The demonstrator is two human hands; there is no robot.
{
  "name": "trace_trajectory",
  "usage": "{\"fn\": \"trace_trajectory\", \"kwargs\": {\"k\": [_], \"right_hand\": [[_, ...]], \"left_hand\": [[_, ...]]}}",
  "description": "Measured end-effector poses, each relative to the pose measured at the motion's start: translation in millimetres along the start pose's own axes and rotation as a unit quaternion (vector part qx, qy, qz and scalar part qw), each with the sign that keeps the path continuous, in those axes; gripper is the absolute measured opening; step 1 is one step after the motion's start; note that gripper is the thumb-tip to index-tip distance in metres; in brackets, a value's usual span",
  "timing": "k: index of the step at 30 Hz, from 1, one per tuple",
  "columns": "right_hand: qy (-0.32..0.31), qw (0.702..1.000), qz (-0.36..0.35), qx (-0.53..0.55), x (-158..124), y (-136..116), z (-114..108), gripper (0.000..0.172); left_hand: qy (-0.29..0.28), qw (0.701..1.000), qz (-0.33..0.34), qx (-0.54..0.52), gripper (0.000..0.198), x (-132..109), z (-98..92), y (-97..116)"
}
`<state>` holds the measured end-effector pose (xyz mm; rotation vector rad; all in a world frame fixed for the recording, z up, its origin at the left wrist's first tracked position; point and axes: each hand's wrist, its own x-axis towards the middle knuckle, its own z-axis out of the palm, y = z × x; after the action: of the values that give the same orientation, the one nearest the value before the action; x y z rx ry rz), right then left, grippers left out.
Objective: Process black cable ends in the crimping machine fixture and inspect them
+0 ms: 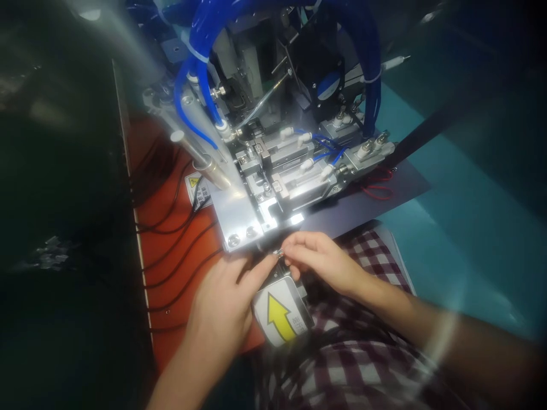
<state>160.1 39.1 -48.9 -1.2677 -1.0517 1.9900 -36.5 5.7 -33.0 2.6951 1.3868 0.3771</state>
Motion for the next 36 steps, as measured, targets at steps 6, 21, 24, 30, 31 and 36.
{"fn": "trace_trajectory", "kwargs": {"k": [6, 21, 24, 30, 31, 36], "right_hand": [[0.034, 0.999, 0.036, -0.005, 2, -8, 6, 0.011], [-0.022, 0.996, 0.035, 0.085, 6, 9, -5, 0.016], [-0.018, 0.994, 0.028, 0.102, 7, 12, -5, 0.017], [0.005, 0.994, 0.033, 0.108, 6, 9, 3, 0.009], [0.008, 0.993, 0.036, 0.116, 6, 9, 4, 0.008], [0.006, 0.989, 0.052, 0.142, 8, 9, 5, 0.008]], "left_hand": [[-0.041, 0.999, -0.009, 0.026, 0.046, -4, -0.6, -2], [0.004, 1.0, -0.002, -0.013, 0.042, -7, 4.9, -5], [-0.001, 1.0, -0.001, -0.018, 0.043, -10, 4.7, -6], [0.001, 1.0, -0.002, -0.02, 0.044, -12, 4.7, -9], [0.019, 1.0, -0.003, -0.019, 0.044, -12, 4.8, -9], [-0.013, 1.0, -0.006, -0.018, 0.045, -11, 3.7, -10]]}}
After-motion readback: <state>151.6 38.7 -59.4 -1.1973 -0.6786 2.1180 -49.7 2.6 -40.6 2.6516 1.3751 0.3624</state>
